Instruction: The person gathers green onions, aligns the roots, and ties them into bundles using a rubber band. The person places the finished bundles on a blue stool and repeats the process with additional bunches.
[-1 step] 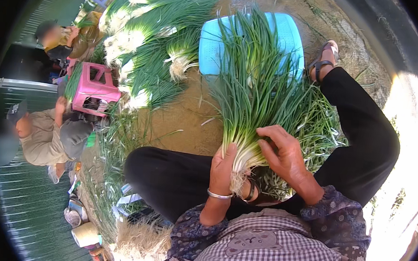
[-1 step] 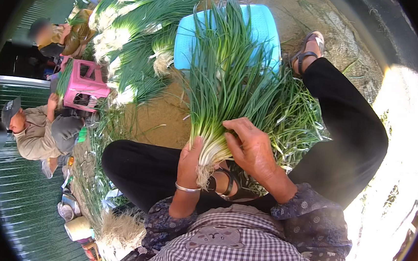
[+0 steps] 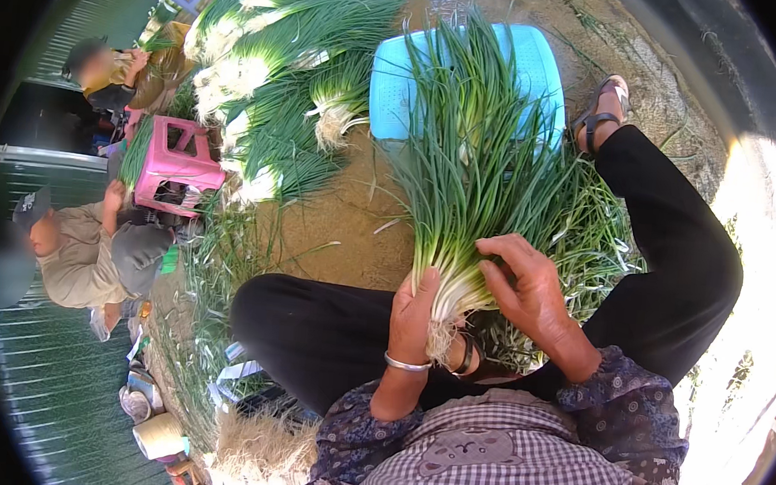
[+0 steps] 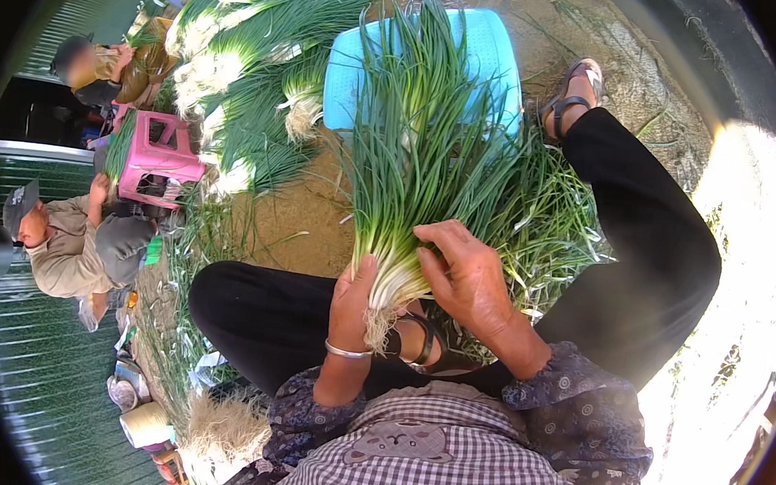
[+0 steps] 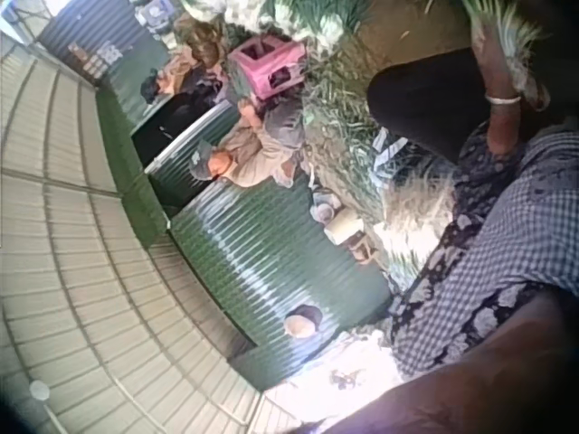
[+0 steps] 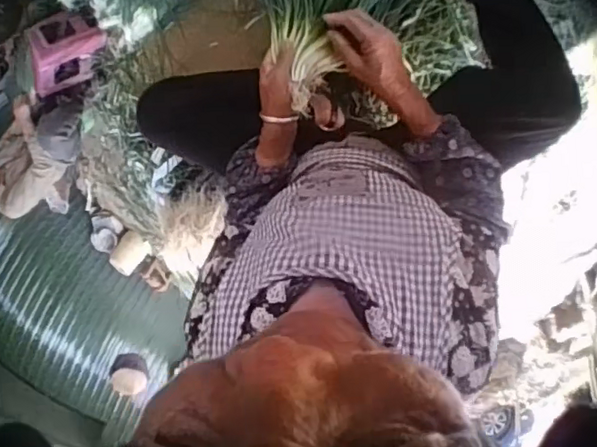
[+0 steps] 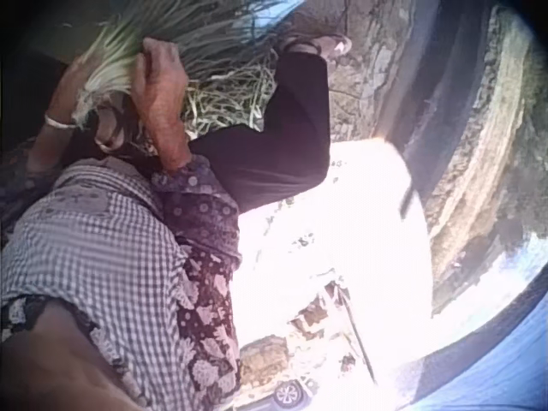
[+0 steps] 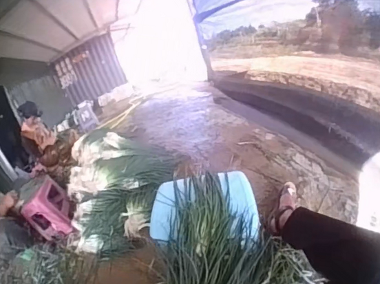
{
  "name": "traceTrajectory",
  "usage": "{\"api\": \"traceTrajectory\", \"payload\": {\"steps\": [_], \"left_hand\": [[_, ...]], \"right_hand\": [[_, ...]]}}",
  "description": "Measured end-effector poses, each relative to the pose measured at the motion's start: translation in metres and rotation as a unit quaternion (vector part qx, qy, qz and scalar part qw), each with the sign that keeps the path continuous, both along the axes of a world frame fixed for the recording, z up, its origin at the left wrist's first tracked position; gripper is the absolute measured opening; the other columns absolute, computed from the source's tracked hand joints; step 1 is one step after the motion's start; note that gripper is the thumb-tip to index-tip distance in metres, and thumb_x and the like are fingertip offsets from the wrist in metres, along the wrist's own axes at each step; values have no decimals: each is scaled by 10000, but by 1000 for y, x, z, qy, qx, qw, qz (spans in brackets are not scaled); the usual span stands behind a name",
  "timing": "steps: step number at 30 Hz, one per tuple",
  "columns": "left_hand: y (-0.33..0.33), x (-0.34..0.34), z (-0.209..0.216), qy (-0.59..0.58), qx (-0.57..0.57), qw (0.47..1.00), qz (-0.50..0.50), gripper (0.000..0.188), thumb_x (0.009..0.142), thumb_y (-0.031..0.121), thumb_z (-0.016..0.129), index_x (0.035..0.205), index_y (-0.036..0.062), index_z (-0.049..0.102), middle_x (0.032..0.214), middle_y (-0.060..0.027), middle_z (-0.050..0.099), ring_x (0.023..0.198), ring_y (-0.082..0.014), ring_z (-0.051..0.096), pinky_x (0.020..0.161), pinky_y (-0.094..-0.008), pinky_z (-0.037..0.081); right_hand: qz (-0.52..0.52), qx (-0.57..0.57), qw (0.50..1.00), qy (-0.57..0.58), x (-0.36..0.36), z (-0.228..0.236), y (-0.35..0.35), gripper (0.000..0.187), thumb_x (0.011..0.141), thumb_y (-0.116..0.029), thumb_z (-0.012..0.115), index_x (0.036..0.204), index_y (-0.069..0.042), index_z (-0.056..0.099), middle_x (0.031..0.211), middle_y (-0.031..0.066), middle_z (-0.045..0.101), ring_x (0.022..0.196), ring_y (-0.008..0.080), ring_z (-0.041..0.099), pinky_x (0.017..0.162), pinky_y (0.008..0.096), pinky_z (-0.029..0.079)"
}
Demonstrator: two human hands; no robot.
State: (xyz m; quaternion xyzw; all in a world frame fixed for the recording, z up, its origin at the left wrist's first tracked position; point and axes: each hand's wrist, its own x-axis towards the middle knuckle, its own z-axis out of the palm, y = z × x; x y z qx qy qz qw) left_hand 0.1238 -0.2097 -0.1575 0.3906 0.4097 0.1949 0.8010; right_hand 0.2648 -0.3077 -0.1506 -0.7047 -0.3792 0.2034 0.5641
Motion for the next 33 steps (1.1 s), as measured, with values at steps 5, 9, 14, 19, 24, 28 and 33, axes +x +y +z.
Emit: {"api": "traceTrajectory", "payload": {"steps": [5, 9, 14, 19, 24, 28, 33], "left_hand": [[-1, -3, 1, -13, 3, 1000, 8, 315, 1000, 270, 495, 1130, -14, 535, 846, -111, 677, 566, -146, 641, 441, -241, 509], [-2, 0, 7, -5, 12, 1000, -6, 200, 947, 151, 588, 1083, 5, 569, 806, -68, 649, 552, -115, 598, 463, -238, 507], [-6, 0, 7, 16, 34, 999, -31, 168, 928, 115, 597, 1042, -6, 576, 799, -73, 648, 546, -114, 596, 455, -237, 508], [-10, -2, 8, 7, 53, 998, -17, 186, 945, 137, 559, 1044, -19, 568, 797, -95, 658, 544, -130, 610, 456, -242, 512], [-10, -4, 12, 18, 56, 998, -24, 194, 957, 151, 539, 1041, -21, 569, 797, -99, 660, 544, -130, 610, 455, -244, 512], [-14, -8, 8, 14, 72, 997, -5, 175, 958, 149, 548, 1015, -13, 580, 780, -67, 643, 533, -104, 587, 451, -233, 501], [-15, -3, 20, 25, 59, 998, 10, 153, 948, 141, 560, 991, -4, 585, 762, -62, 636, 517, -107, 577, 428, -239, 483]], "right_hand": [[-36, 15, 999, 37, -3, -17, 7, 179, 854, -29, 639, 1031, 0, 638, 838, 119, 651, 603, 162, 613, 542, 280, 473], [-67, 23, 971, 228, 2, -23, 18, 186, 868, -67, 651, 1036, 11, 639, 693, 41, 650, 550, 50, 538, 489, 252, 442], [-75, -39, 980, 178, 12, -27, 27, 126, 856, -113, 684, 869, 5, 641, 618, 40, 631, 492, 67, 535, 429, 242, 402], [-54, 10, 933, 355, 16, -20, 26, 107, 846, -118, 697, 817, -25, 654, 651, 13, 648, 498, 49, 527, 444, 205, 405], [-42, 52, 925, 375, 13, -27, 24, 107, 845, -123, 696, 797, -35, 658, 685, -2, 651, 538, 35, 534, 460, 192, 410], [-34, 33, 923, 381, 12, -21, 25, 103, 841, -129, 686, 792, -43, 657, 689, -1, 650, 551, 36, 536, 466, 197, 414], [-44, 91, 932, 348, 0, -17, 15, 62, 860, -69, 640, 813, -30, 629, 712, -18, 622, 562, 21, 530, 463, 179, 419]]}}
